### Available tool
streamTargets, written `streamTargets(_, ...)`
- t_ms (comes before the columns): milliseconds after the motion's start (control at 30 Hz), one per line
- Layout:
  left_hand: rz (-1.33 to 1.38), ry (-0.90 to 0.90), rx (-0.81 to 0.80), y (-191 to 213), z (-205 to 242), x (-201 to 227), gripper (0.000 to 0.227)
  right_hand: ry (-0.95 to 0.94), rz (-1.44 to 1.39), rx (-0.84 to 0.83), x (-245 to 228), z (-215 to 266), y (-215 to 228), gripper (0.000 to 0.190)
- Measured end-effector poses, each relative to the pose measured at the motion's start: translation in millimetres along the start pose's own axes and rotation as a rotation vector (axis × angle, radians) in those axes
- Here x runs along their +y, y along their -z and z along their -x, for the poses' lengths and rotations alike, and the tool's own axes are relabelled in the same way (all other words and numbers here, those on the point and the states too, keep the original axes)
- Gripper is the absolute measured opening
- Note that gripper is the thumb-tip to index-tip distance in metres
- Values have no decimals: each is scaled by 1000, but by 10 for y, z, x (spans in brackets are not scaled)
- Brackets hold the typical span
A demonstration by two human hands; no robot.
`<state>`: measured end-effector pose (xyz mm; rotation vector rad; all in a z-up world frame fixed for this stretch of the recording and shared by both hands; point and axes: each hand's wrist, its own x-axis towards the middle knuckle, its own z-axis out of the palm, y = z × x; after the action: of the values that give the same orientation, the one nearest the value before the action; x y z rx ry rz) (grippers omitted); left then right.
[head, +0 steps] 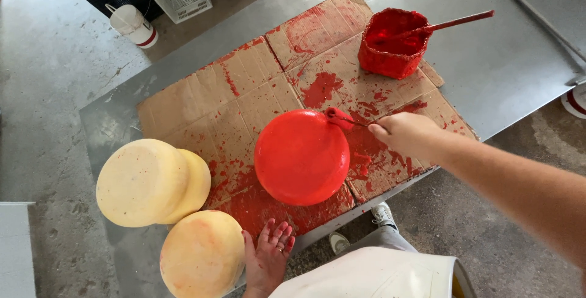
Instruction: Applying a red protective coating to cheese wheels using a paint roller at a workstation.
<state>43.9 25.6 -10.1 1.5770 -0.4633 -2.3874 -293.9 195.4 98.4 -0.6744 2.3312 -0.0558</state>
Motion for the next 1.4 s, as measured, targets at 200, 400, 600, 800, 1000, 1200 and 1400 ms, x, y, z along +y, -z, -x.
streamTargets(200, 28, -38, -52, 229, -228, -27, 83, 71, -78, 74, 362, 215, -709, 54)
streamTargets(400, 20, 47, -38, 462, -511, -162, 82, 169, -55, -181, 322, 642, -1421, 50)
streamTargets(600, 22, -50, -135, 286, -457, -45, 80, 154, -123, -207, 223, 557, -1386, 50)
streamTargets(800, 3, 7, -39, 326, -468, -25, 82, 150, -150, -191, 313, 571, -1342, 47)
streamTargets(1000, -10, -50, -51, 197, -255, -19, 81, 53, -233, -153, 526, 571, -1284, 45)
streamTargets(1200, 11, -34, -80, 322, -437, -147, 82, 142, -207, -126, 558, 462, -1624, 46)
streamTargets(1400, -24, -23, -37, 167, -251, -151, 79, 83, -187, -332, 517, 603, -1345, 48)
